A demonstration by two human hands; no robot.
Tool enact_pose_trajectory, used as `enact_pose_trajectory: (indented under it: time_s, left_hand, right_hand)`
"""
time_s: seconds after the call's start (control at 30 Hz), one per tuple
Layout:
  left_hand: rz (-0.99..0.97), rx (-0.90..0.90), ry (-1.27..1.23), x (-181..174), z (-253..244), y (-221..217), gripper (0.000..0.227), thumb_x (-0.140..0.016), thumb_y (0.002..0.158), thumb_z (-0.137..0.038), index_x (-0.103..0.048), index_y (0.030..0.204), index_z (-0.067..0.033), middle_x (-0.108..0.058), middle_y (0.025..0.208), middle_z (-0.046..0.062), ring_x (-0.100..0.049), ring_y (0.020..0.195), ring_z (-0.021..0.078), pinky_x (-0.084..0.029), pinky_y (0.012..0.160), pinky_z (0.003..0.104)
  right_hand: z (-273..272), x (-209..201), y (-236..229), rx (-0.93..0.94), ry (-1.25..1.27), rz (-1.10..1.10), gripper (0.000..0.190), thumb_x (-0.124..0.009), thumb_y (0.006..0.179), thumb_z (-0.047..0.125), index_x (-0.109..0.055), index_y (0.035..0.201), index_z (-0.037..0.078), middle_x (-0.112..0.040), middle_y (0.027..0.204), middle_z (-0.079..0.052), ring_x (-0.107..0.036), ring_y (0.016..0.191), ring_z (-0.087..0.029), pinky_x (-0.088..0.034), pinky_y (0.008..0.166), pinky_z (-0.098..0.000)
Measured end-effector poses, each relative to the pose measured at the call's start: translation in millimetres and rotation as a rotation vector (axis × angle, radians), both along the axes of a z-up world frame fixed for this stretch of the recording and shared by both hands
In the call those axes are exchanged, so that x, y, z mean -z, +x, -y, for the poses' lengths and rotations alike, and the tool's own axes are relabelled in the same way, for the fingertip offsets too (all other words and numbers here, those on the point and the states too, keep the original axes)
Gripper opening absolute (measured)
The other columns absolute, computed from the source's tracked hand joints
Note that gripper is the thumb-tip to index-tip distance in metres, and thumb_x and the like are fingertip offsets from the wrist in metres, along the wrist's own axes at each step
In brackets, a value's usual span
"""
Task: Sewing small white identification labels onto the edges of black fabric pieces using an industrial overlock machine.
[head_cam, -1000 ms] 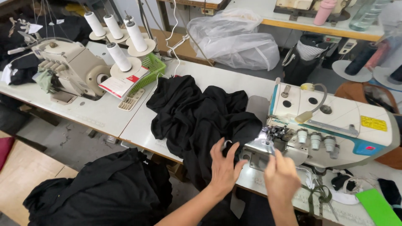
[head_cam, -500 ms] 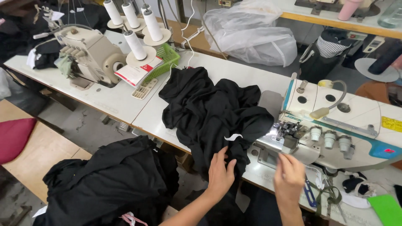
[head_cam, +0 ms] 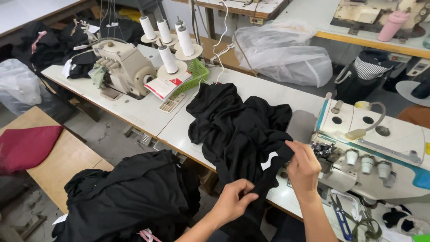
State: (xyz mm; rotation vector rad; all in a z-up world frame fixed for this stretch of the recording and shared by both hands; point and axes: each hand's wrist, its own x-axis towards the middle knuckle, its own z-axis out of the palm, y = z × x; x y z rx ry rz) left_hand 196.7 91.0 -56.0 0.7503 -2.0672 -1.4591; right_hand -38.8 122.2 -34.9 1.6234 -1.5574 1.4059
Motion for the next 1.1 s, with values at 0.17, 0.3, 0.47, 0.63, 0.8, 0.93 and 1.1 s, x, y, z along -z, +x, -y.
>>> enact_pose_trajectory:
  time_s: [0.17,0.3,0.47,0.63,0.8,0.93,1.1]
  left_hand:
    - [-0.096,-0.192,0.174,43.7,23.1,12.1,0.014,-0.068,0.100,-0.016,-0.060,0.089,-0.0145,-0.057,0.082,-0.005,-0.050,0.077,0.0080,-0.042,0.076,0.028]
    - [-0.394,-0.479,-0.245,-40.3,82.3,19.4,0.007,-0.054,0.101,-0.012,-0.057,0.095,-0.0111,-0.057,0.095,0.000,-0.054,0.094,0.0142,-0.043,0.090,0.029]
    - [-0.444,-0.359,-0.638,-151.4,132.6,-49.3,0.008,-0.063,0.098,-0.010,-0.071,0.097,-0.0118,-0.063,0.090,0.003,-0.061,0.086,0.0188,-0.046,0.084,0.030]
    - [-0.400,0.160,-0.564,-79.0,162.1,-167.9,0.008,-0.068,0.095,-0.008,-0.074,0.100,-0.0107,-0.066,0.097,0.006,-0.065,0.098,0.0227,-0.050,0.096,0.034]
    - [0.122,0.371,-0.161,-26.4,126.1,-192.7,0.019,-0.056,0.103,-0.014,-0.072,0.108,-0.0055,-0.073,0.111,0.010,-0.069,0.104,0.0259,-0.052,0.087,0.037]
    - [0.136,0.397,-0.200,-44.0,115.5,-182.5,0.020,-0.058,0.102,-0.020,-0.073,0.105,-0.0067,-0.075,0.112,0.007,-0.070,0.105,0.0243,-0.052,0.088,0.036]
    - [0.039,0.445,-0.233,-71.2,105.0,-171.0,0.014,-0.058,0.101,-0.012,-0.072,0.097,-0.0087,-0.074,0.104,0.004,-0.069,0.102,0.0204,-0.052,0.094,0.035]
  right_hand:
    - [-7.4,-13.5,7.0,-0.002,-0.011,-0.006,0.036,-0.047,0.095,-0.030,-0.072,0.111,-0.009,-0.068,0.102,-0.021,-0.069,0.088,-0.032,-0.060,0.078,-0.0358]
    - [-24.7,-20.7,18.3,-0.066,0.184,0.063,0.033,-0.059,0.091,-0.022,-0.070,0.117,-0.004,-0.067,0.096,-0.014,-0.066,0.084,-0.025,-0.055,0.080,-0.0343]
    - [-66.3,-42.8,60.2,0.008,0.282,0.547,0.014,-0.070,0.096,0.011,-0.076,0.103,0.000,-0.075,0.085,-0.003,-0.062,0.071,-0.009,-0.050,0.068,-0.0269]
    - [-79.5,64.1,23.0,-0.141,0.069,1.359,0.012,-0.066,0.100,0.006,-0.072,0.102,-0.004,-0.072,0.087,-0.008,-0.060,0.076,-0.011,-0.053,0.068,-0.0265]
    - [-107.9,153.1,8.2,0.150,0.447,1.268,0.018,-0.066,0.098,0.011,-0.079,0.101,-0.002,-0.079,0.093,-0.006,-0.065,0.088,-0.010,-0.050,0.081,-0.0271]
    - [-97.8,88.9,3.2,0.333,0.621,1.143,0.033,-0.067,0.094,0.022,-0.075,0.123,0.010,-0.079,0.120,-0.005,-0.072,0.113,-0.015,-0.051,0.104,-0.0301]
    - [-64.6,75.5,-5.7,0.238,0.416,0.971,0.024,-0.073,0.091,0.020,-0.077,0.111,0.008,-0.078,0.109,-0.005,-0.073,0.098,-0.016,-0.054,0.095,-0.0313]
